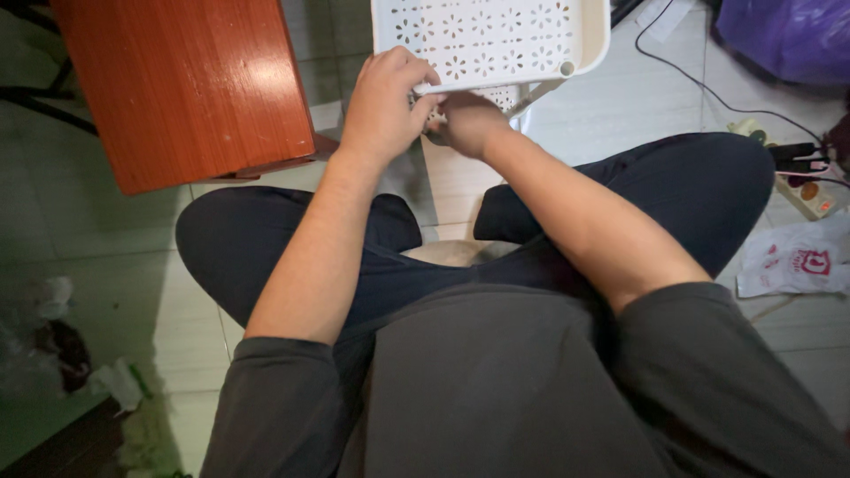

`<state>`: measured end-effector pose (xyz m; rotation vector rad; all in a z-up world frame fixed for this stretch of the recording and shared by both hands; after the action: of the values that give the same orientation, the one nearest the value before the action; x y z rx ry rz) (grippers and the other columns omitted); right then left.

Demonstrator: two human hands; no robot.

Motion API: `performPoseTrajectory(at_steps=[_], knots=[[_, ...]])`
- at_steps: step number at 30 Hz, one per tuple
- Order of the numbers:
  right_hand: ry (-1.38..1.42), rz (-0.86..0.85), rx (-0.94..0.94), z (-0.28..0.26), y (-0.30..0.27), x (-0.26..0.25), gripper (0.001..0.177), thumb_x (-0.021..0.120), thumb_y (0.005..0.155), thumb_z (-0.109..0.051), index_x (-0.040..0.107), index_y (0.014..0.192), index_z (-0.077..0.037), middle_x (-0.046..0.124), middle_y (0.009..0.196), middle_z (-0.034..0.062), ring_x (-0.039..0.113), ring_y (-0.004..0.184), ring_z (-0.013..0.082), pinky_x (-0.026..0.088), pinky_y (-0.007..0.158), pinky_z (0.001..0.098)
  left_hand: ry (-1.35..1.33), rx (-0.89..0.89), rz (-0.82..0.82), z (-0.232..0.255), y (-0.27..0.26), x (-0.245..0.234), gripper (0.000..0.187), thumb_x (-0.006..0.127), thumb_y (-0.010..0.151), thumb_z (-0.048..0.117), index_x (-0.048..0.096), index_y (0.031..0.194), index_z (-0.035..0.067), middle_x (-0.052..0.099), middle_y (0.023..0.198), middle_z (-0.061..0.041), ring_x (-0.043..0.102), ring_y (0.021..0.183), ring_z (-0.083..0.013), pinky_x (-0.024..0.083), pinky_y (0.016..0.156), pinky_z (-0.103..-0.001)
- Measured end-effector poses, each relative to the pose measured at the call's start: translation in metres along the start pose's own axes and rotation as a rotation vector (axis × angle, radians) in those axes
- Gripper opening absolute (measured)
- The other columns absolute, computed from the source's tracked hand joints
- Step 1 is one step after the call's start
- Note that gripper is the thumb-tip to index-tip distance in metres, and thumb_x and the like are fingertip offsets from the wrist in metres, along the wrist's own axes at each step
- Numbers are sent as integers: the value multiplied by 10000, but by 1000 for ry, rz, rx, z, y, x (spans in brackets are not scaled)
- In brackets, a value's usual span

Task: The person assembles a two-tier white plastic storage rack by inserting four vertical poles into the bottom tray, placing the top tray over the poles, and securing the structure. The person then disassembles the rack by removing the top tray and poles, then reassembles it again.

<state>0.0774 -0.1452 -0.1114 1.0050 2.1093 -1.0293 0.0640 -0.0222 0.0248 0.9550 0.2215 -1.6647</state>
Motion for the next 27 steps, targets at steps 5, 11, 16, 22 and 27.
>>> performPoseTrajectory(at_steps=[5,11,16,22,27], knots=[[-15,37,-310,-25,-64,-42,460,770,841,-263,691,1256,-83,717,1100,202,661,1019,408,521,888,483,-61,8,-9,-6,0,-11,253,783,983,283,710,1136,94,661,1179,-83,594,1165,-320,464,1024,-443],[234,340,-318,-1,-131,-132,253,731,997,-171,705,1228,-72,726,1110,133,712,1023,268,557,932,373,259,25,137,-9,-8,-8,393,674,1071,301,616,1429,149,419,1603,-125,358,1494,-390,323,1225,-514],[71,797,-315,38,-145,-160,432,729,1061,-180,585,1434,-17,507,1466,233,485,1390,385,399,1197,440,282,-65,144,-21,-11,2,566,611,1098,354,460,1602,142,223,1708,-148,240,1570,-410,267,1268,-546],[239,733,-253,75,-120,-133,555,626,1126,-233,412,1597,-31,382,1586,265,397,1497,400,319,1262,437,330,-93,116,-23,-12,7,548,579,1083,386,489,1581,178,229,1689,-166,243,1547,-427,248,1237,-594],[337,684,-255,83,-113,-127,595,590,1125,-227,335,1618,-14,418,1585,238,408,1501,367,309,1268,426,338,-123,86,-26,-10,10,514,569,1076,405,516,1552,218,250,1684,-156,274,1536,-424,255,1228,-601]])
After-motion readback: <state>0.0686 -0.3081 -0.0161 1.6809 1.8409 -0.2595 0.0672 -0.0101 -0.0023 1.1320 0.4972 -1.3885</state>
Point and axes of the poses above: each hand's wrist, its own y-axis towards the middle knuckle, its own x-axis out of the palm, z = x × y, the point moved 7 cm from there along y, towards the middle knuckle
